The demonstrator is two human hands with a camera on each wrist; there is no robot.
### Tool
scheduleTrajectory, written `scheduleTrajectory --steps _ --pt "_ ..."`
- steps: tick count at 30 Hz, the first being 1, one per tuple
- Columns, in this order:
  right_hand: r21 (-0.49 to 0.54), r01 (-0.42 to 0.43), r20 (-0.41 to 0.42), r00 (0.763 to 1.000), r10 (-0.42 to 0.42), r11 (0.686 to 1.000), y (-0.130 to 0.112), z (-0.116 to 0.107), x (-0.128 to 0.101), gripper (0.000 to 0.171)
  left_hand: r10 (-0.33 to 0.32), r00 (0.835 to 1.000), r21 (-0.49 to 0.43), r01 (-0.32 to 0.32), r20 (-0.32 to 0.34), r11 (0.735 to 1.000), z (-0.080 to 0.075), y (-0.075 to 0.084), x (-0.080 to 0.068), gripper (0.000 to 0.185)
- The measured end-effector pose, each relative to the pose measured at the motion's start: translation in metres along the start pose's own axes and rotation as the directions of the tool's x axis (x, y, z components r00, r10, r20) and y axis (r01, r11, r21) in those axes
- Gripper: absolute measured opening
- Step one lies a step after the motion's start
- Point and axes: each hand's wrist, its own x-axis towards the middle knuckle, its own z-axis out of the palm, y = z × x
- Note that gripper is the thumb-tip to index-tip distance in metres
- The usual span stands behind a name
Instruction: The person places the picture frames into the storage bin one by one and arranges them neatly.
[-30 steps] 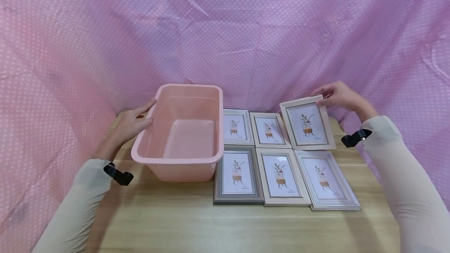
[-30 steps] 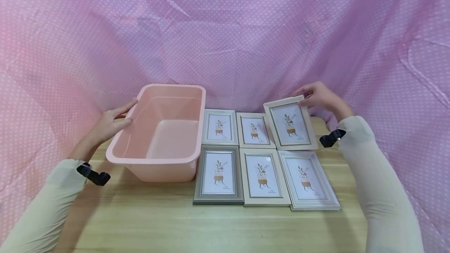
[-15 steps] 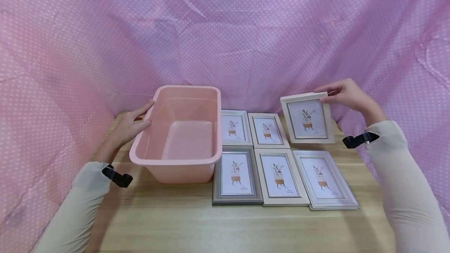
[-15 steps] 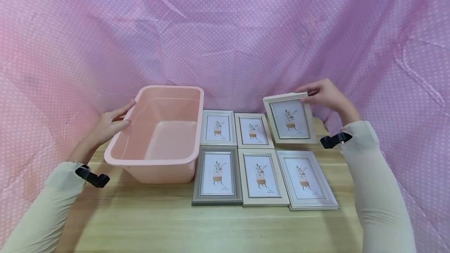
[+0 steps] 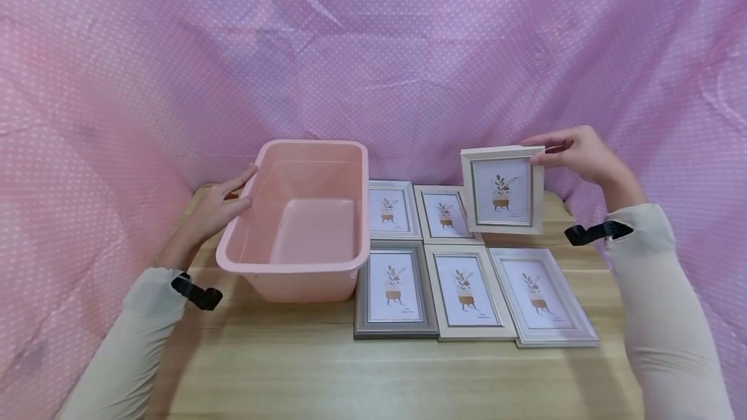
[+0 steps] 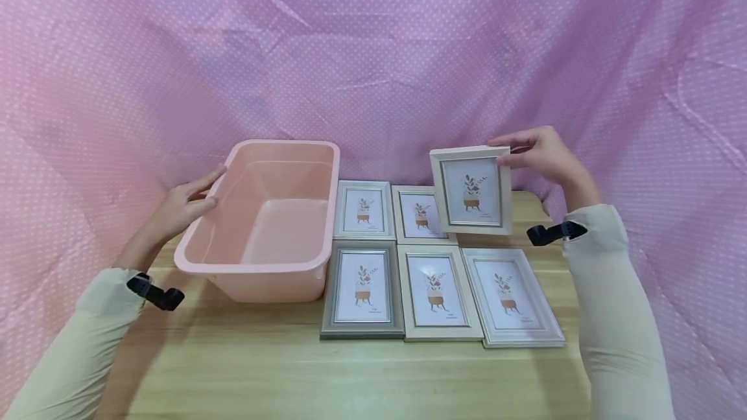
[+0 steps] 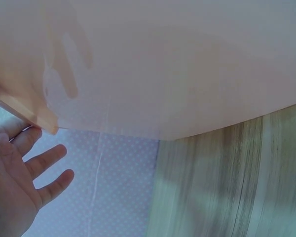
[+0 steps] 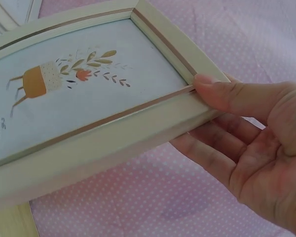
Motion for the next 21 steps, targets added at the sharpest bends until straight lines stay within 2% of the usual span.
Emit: scheduleTrajectory --steps 13,21 --pt "0.220 0.021 -0.046 0.999 -0.011 0.975 -0.015 0.008 -0.001 0.047 0.030 1.000 -0.019 -0.030 -0.004 0.999 0.000 -0.002 0.001 0.058" --pt "0.265 0.022 -0.051 0.999 -0.009 0.964 -0.028 0.017 0.001 0.048 0.027 1.000 -0.001 -0.027 -0.012 1.000 0.000 0.000 0.000 0.058"
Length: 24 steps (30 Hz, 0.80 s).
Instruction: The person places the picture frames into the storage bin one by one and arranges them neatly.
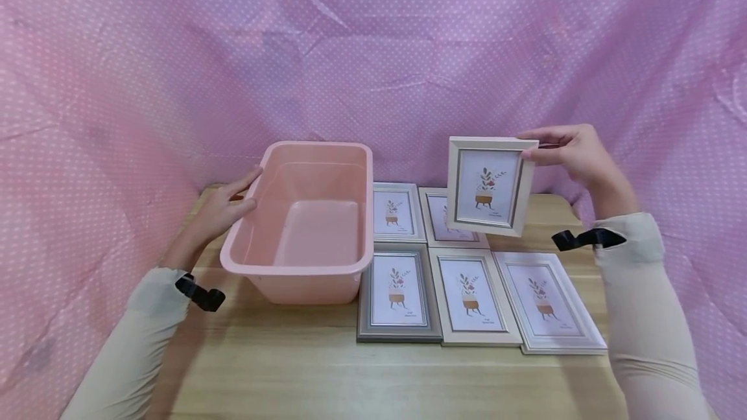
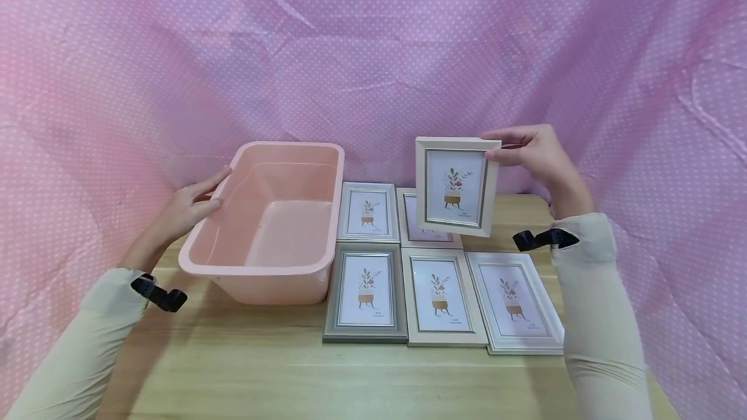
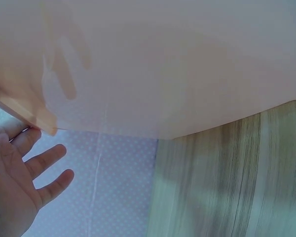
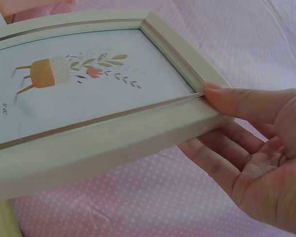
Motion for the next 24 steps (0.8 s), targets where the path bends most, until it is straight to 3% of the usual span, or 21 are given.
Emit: scheduleTrajectory --steps 13,16,21,24 --pt "0.074 0.044 -0.033 0.999 -0.042 0.996 -0.014 0.015 0.009 0.045 -0.018 0.999 -0.032 0.019 0.036 0.999 -0.002 -0.001 0.000 0.058" --pt "0.145 0.056 -0.026 0.998 -0.052 0.988 -0.018 0.020 0.012 0.043 -0.024 0.999 -0.032 0.025 0.028 0.999 -0.002 -0.001 0.000 0.058" --pt "0.378 0.055 -0.003 0.998 -0.058 0.924 -0.023 0.028 0.015 0.039 -0.039 0.998 -0.025 0.040 0.042 0.999 -0.001 0.000 -0.002 0.058" --pt "0.471 0.055 -0.003 0.998 -0.061 0.880 -0.026 0.033 0.016 0.038 -0.009 0.999 -0.033 0.011 0.052 0.999 -0.002 0.005 -0.005 0.058"
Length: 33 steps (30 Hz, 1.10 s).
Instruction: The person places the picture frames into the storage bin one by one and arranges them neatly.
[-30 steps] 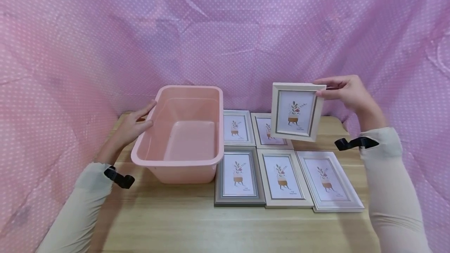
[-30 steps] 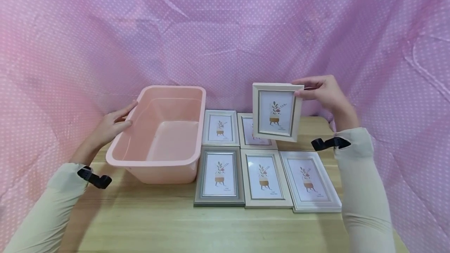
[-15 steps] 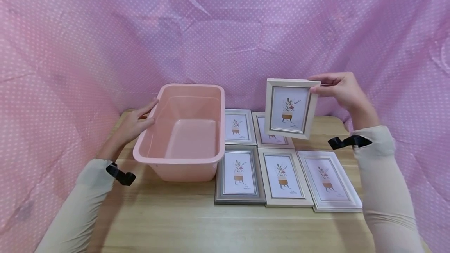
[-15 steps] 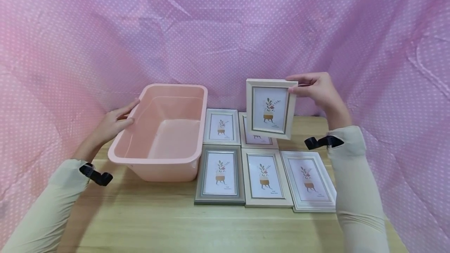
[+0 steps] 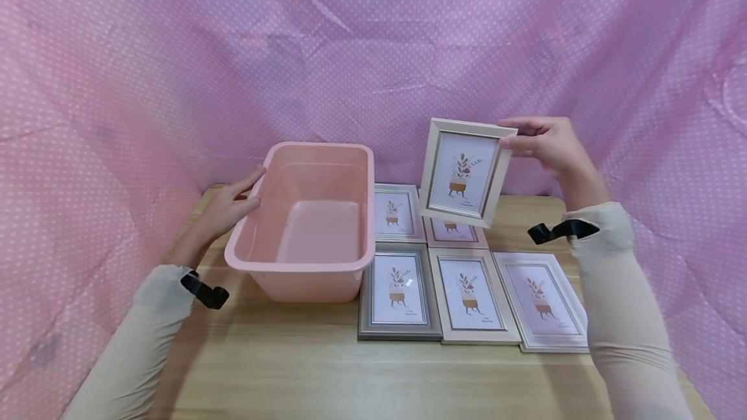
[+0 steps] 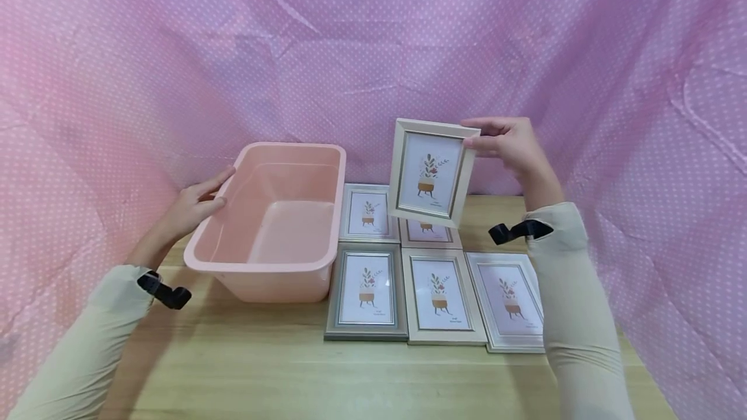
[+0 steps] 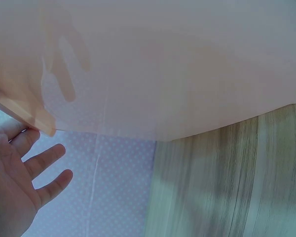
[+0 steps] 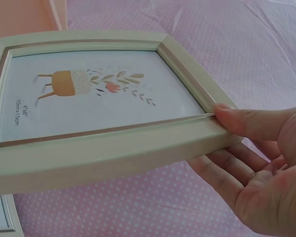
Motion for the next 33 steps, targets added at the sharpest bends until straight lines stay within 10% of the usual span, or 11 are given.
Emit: scheduleTrajectory --steps 19,33 --pt "0.174 0.088 -0.022 0.996 -0.086 0.981 -0.016 0.045 0.022 0.035 0.010 1.000 -0.047 -0.011 -0.022 0.999 0.000 0.037 -0.018 0.057" --pt "0.286 0.097 0.000 0.995 -0.101 0.953 -0.030 0.091 0.036 0.035 0.010 0.999 -0.032 -0.011 -0.043 0.999 0.002 -0.001 -0.004 0.057"
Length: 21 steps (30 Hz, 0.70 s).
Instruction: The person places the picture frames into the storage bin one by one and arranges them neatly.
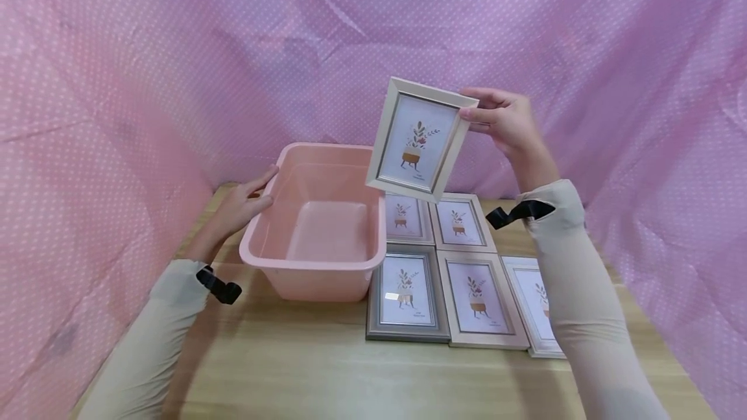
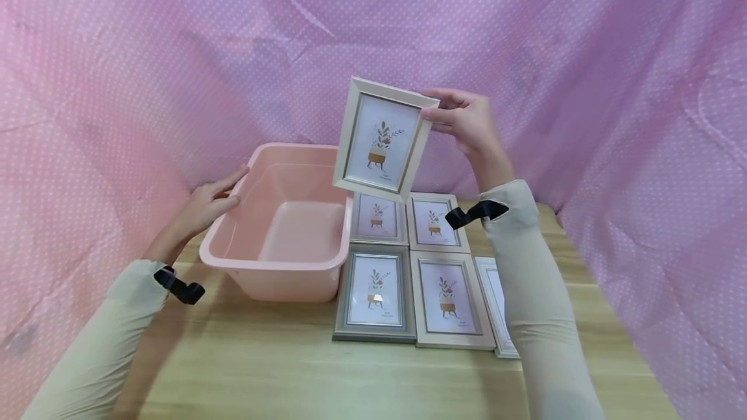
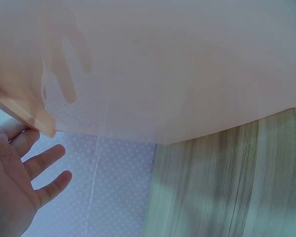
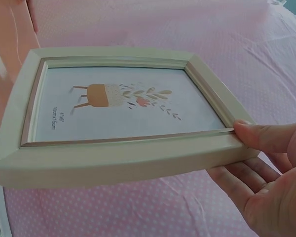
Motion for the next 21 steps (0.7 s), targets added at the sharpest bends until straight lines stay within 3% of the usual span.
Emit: scheduleTrajectory --steps 9,15,21 --pt "0.078 0.004 -0.019 1.000 -0.003 0.997 0.002 0.031 0.007 0.034 -0.001 1.000 0.020 0.001 0.015 1.000 -0.004 0.008 -0.002 0.058" --pt "0.091 0.017 -0.022 1.000 -0.015 0.996 0.007 0.050 0.014 0.033 -0.019 0.999 0.133 0.012 0.048 0.991 -0.011 0.008 0.002 0.062" --pt "0.075 0.013 -0.027 1.000 -0.011 0.997 0.017 0.070 0.017 0.033 0.012 1.000 0.233 -0.009 -0.012 0.972 -0.012 0.006 0.003 0.059"
